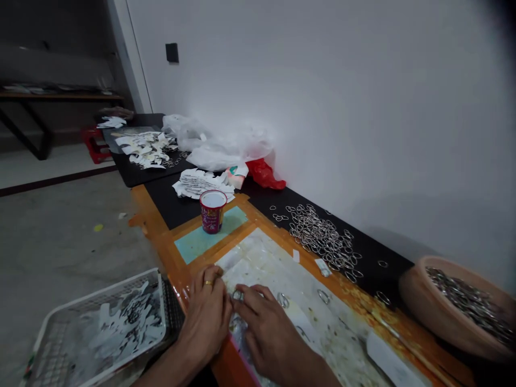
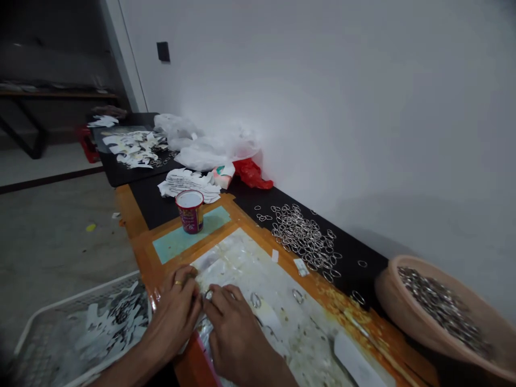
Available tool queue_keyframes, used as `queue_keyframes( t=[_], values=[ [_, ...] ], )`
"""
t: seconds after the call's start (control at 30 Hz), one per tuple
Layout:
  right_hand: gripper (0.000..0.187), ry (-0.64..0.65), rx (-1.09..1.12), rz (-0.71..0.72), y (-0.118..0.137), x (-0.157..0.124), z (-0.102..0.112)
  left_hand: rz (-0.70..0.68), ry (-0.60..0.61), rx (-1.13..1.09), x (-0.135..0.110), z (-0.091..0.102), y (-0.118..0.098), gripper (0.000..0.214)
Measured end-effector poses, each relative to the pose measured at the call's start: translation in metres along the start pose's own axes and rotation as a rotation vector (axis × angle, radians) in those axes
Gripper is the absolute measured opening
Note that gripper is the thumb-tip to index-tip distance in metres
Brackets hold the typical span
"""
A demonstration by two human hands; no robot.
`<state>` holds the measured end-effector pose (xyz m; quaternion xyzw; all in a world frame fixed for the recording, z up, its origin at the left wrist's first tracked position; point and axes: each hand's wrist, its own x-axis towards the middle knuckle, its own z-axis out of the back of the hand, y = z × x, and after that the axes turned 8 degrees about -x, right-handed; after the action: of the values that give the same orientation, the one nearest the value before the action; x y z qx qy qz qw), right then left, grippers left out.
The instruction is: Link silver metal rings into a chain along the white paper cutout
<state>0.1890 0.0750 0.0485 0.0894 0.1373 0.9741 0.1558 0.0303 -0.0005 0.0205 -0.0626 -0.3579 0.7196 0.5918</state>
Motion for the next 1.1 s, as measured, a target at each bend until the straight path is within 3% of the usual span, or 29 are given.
queue_keyframes(
  t=[0.23,0.37,0.6,0.83,1.1],
  values=[
    [0.053,-0.108,0.024,0.031,-0.005,-0.001,-0.003,0.053,0.015,-0.032,-0.001,0.000,0.001,0.015],
    [0.059,-0.135,0.001,0.041,-0.007,-0.003,-0.005,0.061,-0.032,-0.105,0.001,0.001,-0.001,0.031],
    [0.055,-0.169,-0.035,0.100,-0.007,-0.002,-0.006,0.121,0.053,-0.196,0.005,0.004,-0.005,0.027],
    [0.043,-0.218,-0.057,0.071,-0.006,-0.001,-0.004,0.059,0.040,-0.210,0.002,0.007,-0.005,0.028],
    [0.044,-0.310,-0.050,0.066,-0.006,-0.001,-0.007,-0.098,0.048,-0.149,-0.005,0.013,0.000,0.022]
  ],
)
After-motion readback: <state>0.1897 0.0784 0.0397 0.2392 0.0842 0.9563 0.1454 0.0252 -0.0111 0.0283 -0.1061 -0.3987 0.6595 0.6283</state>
